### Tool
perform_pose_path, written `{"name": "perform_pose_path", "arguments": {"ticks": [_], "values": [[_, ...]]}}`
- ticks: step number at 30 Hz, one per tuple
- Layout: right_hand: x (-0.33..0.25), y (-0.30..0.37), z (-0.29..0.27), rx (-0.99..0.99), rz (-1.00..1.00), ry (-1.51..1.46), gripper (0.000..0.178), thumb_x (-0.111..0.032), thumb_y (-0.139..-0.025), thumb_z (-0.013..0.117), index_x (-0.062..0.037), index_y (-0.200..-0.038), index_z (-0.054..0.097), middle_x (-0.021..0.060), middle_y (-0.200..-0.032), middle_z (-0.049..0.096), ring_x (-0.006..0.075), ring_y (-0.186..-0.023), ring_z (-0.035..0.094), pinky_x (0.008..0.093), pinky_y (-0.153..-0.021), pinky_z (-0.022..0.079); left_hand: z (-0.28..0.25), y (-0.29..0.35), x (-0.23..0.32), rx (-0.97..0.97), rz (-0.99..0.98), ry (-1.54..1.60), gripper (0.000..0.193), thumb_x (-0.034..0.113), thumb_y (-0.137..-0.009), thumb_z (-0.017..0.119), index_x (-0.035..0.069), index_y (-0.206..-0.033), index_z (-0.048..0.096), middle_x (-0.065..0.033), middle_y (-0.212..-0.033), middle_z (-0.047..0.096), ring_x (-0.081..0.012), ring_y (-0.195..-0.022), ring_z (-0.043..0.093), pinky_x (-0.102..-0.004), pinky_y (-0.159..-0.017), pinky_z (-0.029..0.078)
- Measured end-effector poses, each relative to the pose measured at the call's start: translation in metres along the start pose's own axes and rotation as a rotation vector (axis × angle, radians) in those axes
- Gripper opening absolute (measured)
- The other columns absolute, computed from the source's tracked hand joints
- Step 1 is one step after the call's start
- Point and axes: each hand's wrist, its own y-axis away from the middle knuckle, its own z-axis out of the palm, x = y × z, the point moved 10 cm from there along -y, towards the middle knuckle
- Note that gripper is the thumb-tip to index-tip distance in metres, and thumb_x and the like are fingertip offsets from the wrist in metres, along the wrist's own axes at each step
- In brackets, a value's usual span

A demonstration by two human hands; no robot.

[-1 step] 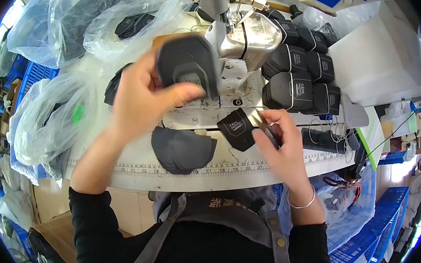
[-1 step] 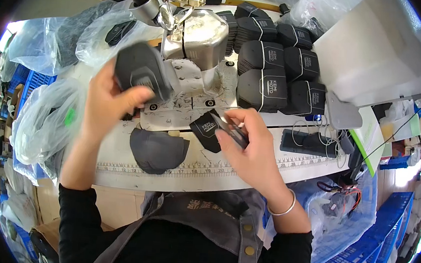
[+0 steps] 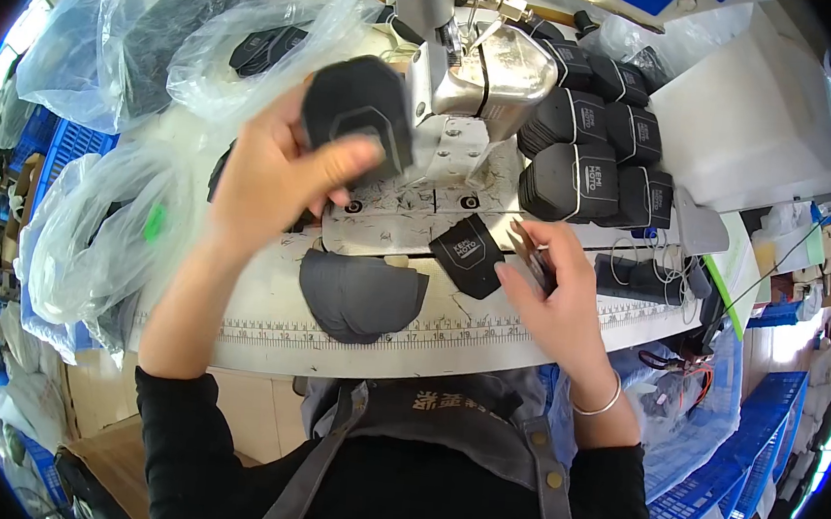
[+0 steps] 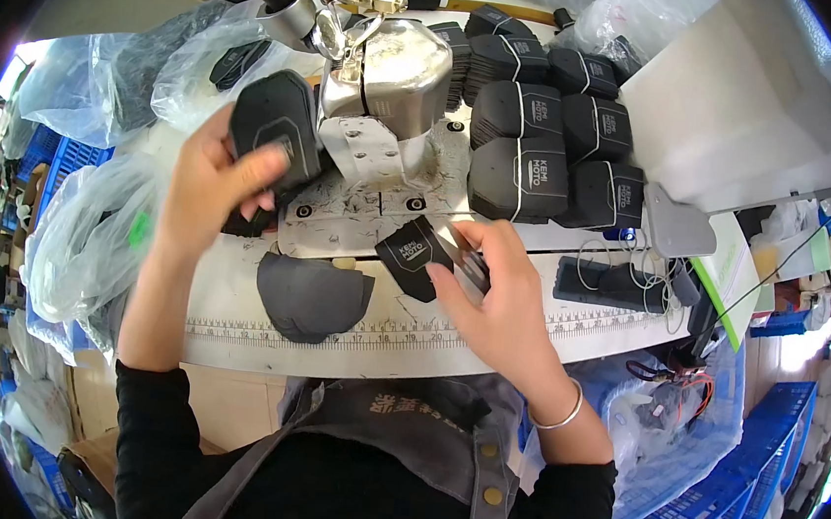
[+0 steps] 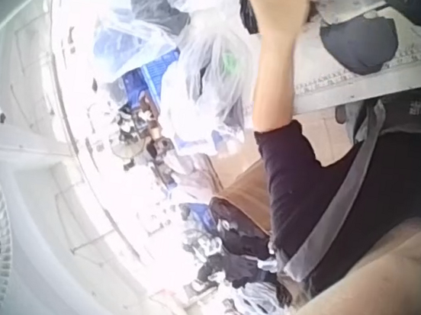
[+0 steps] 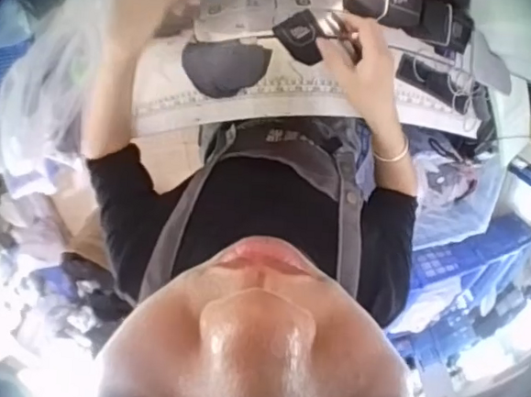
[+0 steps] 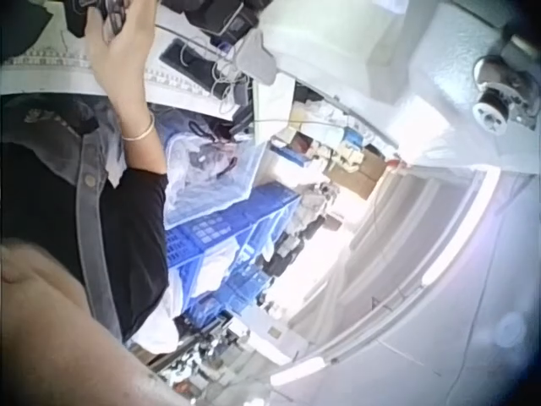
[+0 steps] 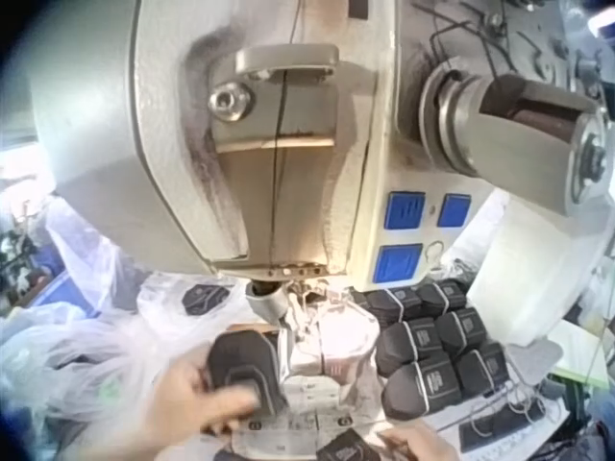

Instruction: Stitching black leather/fabric shoe components using an industrial sewing machine.

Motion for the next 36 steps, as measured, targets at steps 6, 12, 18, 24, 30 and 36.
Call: {"name": "perform_pose_path", "arguments": {"ticks": [6,12,18,24,30,36], "values": [[0.007,0.017,0.013,0.004,0.008,0.241,0.042,-0.017,-0.068,0.07,0.0027,-0.101,0.052,0.008,-0.085,0.047,0.0191,-0.063,0.055,0.0287,-0.051,0.045,-0.036,-0.041,-0.013,0.194,-0.037,-0.14,0.027,0.029,-0.084,0.055,0.002,-0.085,0.057,0.0027,-0.059,0.052,-0.0028,-0.042,0.044,-0.0164,-0.037,0.03],[0.007,0.02,0.026,-0.032,0.046,0.312,0.044,-0.018,-0.067,0.071,0.0026,-0.101,0.054,0.0069,-0.085,0.045,0.0192,-0.062,0.054,0.0289,-0.051,0.045,-0.012,-0.05,-0.004,0.33,0.344,-1.012,0.026,0.023,-0.066,0.068,0.004,-0.081,0.057,-0.0096,-0.086,0.052,-0.0281,-0.092,0.046,-0.0364,-0.077,0.038],[0.004,0.021,0.024,0.011,-0.062,0.259,0.024,-0.003,-0.065,0.067,0.0003,-0.083,0.052,0.0069,-0.081,0.047,0.0221,-0.062,0.054,0.0297,-0.051,0.044,0.005,0.007,0.053,0.499,0.796,-1.016,0.018,0.014,-0.069,0.065,0.004,-0.08,0.055,-0.0076,-0.085,0.054,-0.026,-0.083,0.05,-0.037,-0.073,0.039],[0.027,0.024,-0.005,0.23,0.207,-0.136,0.014,-0.001,-0.073,0.062,-0.0016,-0.082,0.052,0.0047,-0.061,0.051,0.0072,-0.053,0.042,0.0203,-0.051,0.037,0.065,0.056,-0.01,-0.364,0.409,-0.718,0.035,0.016,-0.063,0.072,0.0,-0.092,0.058,-0.0116,-0.084,0.053,-0.0256,-0.078,0.051,-0.0325,-0.068,0.041],[0.029,0.027,-0.013,0.252,0.206,-0.201,0.012,0.0,-0.076,0.06,0.0031,-0.087,0.055,0.0067,-0.07,0.055,0.0085,-0.057,0.052,0.0197,-0.052,0.041,0.068,0.066,-0.023,-0.354,0.43,-0.795,0.044,0.019,-0.059,0.073,-0.002,-0.094,0.057,-0.0102,-0.086,0.051,-0.0266,-0.078,0.05,-0.0335,-0.07,0.039],[0.018,0.028,-0.011,0.216,0.182,-0.22,0.01,0.003,-0.078,0.058,0.0055,-0.087,0.055,0.0072,-0.074,0.055,0.0109,-0.057,0.057,0.0197,-0.05,0.045,0.074,0.076,-0.006,-0.225,0.609,-0.88,0.041,0.014,-0.056,0.073,0.0,-0.092,0.058,-0.0096,-0.091,0.055,-0.0257,-0.081,0.053,-0.034,-0.069,0.04]]}}
